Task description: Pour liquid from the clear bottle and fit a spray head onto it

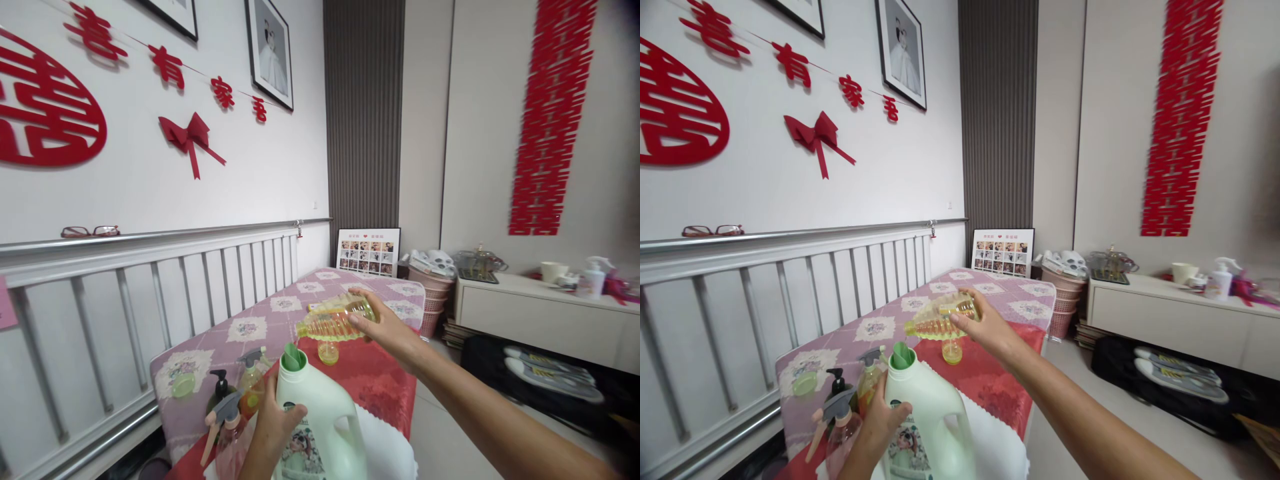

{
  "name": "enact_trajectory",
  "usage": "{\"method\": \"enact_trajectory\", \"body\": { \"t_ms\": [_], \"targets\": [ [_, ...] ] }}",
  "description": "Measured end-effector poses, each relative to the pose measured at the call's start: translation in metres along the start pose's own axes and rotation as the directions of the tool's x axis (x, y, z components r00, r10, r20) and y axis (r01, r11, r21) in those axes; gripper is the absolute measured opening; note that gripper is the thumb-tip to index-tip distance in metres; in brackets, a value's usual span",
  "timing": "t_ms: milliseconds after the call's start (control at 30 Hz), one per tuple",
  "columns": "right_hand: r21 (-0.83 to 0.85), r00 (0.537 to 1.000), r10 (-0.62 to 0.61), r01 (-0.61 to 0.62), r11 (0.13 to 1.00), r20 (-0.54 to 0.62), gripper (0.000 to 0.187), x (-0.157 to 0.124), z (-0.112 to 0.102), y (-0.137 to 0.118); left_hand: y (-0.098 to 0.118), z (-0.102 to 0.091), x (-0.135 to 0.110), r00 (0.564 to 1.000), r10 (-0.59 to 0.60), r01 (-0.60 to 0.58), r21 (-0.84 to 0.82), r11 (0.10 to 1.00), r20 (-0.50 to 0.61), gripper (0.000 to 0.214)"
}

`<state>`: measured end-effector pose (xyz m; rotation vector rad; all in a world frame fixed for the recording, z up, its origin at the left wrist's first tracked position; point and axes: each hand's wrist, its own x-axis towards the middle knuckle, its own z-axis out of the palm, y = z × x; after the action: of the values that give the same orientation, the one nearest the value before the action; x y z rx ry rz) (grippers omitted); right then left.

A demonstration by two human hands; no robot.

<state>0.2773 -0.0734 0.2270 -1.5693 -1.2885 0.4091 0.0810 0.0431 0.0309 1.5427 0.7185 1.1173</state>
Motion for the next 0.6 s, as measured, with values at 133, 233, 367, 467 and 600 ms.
{"method": "enact_trajectory", "body": {
  "t_ms": [133, 233, 367, 467, 600],
  "targets": [
    [-0.008, 1.000, -0.005, 0.005, 1.000, 0.002, 0.072, 0.003, -0.001, 0.002, 0.002, 0.001, -0.001, 1.000, -0.001, 0.000, -0.024, 1.000, -0.002, 0.088],
    [-0.012, 1.000, -0.008, 0.008, 1.000, 0.001, 0.072, 0.006, -0.002, 0.006, 0.003, 0.001, -0.002, 1.000, -0.015, 0.015, -0.017, 1.000, -0.005, 0.084],
    [-0.008, 1.000, -0.025, 0.025, 1.000, -0.001, 0.068, 0.009, -0.002, 0.010, 0.001, 0.000, -0.001, 1.000, -0.021, 0.021, -0.027, 0.999, -0.003, 0.083],
    [-0.006, 0.999, -0.036, 0.036, 0.999, -0.001, 0.067, 0.010, -0.003, 0.011, -0.002, 0.000, -0.001, 1.000, 0.000, 0.000, -0.030, 1.000, -0.014, 0.083],
    [-0.015, 0.999, -0.046, 0.046, 0.999, 0.004, 0.070, 0.010, -0.003, 0.012, 0.001, 0.000, -0.003, 1.000, 0.002, -0.002, -0.040, 0.999, -0.009, 0.085]
  ]
}}
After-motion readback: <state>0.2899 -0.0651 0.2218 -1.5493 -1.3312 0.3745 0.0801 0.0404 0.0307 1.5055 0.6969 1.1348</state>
